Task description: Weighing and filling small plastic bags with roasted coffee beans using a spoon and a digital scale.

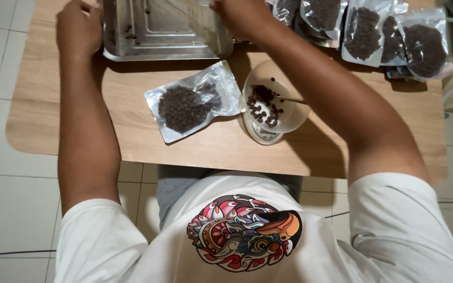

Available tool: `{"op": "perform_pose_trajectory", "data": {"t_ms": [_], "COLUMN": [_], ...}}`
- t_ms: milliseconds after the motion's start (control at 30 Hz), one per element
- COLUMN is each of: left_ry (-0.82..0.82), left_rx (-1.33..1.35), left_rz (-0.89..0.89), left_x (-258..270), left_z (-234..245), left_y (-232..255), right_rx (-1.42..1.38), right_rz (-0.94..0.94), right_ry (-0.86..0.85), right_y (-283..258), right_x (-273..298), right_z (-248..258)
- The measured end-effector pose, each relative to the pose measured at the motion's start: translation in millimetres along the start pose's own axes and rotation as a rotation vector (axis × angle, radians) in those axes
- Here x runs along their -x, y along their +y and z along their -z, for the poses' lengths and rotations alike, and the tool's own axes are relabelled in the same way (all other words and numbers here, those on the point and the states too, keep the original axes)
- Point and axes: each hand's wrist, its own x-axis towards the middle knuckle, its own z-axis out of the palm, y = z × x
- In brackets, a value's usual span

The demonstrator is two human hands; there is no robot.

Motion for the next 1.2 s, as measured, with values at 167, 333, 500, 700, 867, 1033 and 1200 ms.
{"op": "perform_pose_trajectory", "data": {"t_ms": [167,333,500,700,867,1033,1200], "left_ry": [-0.054,-0.022,0.04,0.112,0.1,0.172,0.101], "left_rx": [0.03,0.04,0.104,0.141,0.202,0.139,0.216], "left_rz": [0.095,-0.04,-0.085,-0.091,-0.052,-0.147,-0.017], "left_x": [-3,-2,0,0,2,-6,2], "left_z": [-25,-26,-17,-17,-7,-24,-6], "left_y": [-18,-16,-3,-1,-2,-21,4], "right_rx": [-0.169,-0.217,-0.266,-0.18,-0.048,-0.123,0.006], "right_rz": [-0.123,0.115,0.141,0.118,0.406,0.01,-0.257], "right_ry": [-0.068,-0.082,-0.066,0.083,0.156,-0.126,-0.279], "right_y": [-28,-51,-47,-48,-51,-71,-70], "right_x": [-16,11,27,15,28,46,57], "right_z": [-22,2,25,0,12,59,103]}}
